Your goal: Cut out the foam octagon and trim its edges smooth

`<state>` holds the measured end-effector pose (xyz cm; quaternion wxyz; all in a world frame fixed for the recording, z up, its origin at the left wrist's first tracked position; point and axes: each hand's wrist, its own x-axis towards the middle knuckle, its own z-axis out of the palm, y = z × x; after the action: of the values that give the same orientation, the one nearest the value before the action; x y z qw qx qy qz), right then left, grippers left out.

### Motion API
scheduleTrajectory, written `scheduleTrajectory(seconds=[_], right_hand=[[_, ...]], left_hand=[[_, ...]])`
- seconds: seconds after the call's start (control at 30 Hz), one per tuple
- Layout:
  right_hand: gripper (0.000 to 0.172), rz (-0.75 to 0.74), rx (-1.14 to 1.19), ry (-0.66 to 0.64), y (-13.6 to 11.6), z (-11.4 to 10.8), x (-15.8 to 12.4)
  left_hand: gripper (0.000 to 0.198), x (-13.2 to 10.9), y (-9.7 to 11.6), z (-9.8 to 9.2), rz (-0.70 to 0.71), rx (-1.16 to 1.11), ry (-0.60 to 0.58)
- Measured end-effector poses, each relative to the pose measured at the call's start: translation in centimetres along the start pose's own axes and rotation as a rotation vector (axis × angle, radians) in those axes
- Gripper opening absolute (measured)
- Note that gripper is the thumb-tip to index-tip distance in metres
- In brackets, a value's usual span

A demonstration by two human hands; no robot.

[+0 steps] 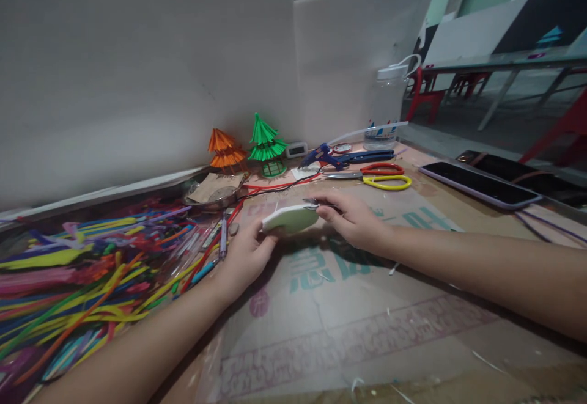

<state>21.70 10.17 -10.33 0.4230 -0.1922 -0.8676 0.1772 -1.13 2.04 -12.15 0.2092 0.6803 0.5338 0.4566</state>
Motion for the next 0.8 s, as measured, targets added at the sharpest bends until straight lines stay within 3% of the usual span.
scheduleTrajectory(seconds=[0.17,0.37,0.6,0.8], right_hand=[[0.029,-0.117,-0.076,-0.037,-0.1,-0.17,-0.25],[0.036,-0.2,-0.171,-0.091,-0.84,-0.3,-0.35],[0.037,-0.201,-0.2,-0.131,-0.89,-0.44,-0.4],[0.037,-0.229,-0.193,-0.147,-0.98,-0.54,-0.32]], left_hand=[[0.022,0.03,-0.22,-0.53,0.166,0.184,0.02],[0.024,-0.09,0.27,-0.77,0.332,0.328,-0.05],[0.033,-0.29,0.22,-1.01,0.429,0.412,-0.059],[0.027,-0.25,0.32,-0.98,0.42,0.42,-0.083]])
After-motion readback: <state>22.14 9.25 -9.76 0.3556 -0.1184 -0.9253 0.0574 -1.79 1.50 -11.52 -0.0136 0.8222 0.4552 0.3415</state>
